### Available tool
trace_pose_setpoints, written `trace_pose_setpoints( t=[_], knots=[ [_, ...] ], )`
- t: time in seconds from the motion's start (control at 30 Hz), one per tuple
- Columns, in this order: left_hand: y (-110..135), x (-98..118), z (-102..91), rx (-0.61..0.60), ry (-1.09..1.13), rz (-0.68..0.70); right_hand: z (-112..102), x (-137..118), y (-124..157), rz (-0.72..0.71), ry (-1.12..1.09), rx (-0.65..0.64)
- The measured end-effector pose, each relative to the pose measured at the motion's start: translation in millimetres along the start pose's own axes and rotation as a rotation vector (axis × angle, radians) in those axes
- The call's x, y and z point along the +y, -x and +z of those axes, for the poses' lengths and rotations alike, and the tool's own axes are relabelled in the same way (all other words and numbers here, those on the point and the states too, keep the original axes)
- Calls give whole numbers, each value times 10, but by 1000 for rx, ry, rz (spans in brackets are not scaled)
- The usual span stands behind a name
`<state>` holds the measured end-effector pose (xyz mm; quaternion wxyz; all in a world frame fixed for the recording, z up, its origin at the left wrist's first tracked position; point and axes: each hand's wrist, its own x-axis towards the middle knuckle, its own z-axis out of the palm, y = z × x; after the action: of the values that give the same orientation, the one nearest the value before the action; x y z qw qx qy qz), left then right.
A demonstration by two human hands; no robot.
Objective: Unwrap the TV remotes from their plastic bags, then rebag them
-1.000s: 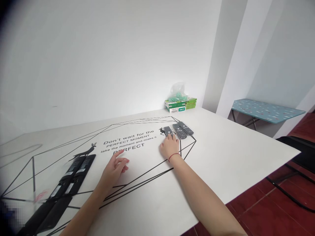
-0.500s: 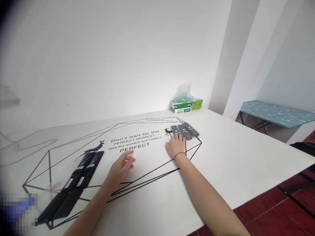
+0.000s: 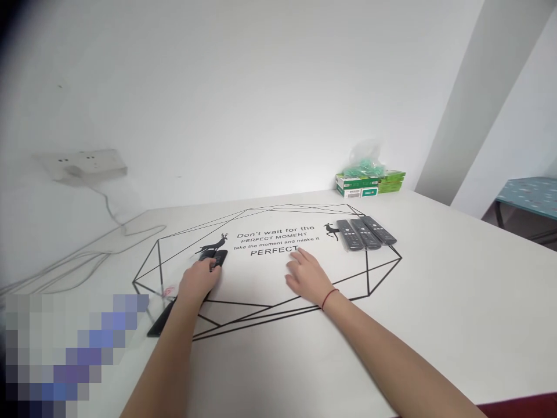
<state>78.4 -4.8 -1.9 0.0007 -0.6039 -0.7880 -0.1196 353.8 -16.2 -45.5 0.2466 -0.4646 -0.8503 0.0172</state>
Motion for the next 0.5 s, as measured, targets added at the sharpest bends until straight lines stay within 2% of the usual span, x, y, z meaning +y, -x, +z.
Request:
trace_pose_setpoints(
  t=[0.1,0.2,0.37,0.5],
  knots=[
    [-79,-164,25,-74,-15,-14,44,-151,-6,-125,-68,24],
    [-109,-166,72,-56,-52,13,117,-389,-18,-249,-137,43],
    [-106,-113,114,-15,-115,58,382,-1088,-94,-527,-186,-33],
    [-114,-135,63,-30,-82,64,582,-1548,-219,-600,-196,-76]
  ],
)
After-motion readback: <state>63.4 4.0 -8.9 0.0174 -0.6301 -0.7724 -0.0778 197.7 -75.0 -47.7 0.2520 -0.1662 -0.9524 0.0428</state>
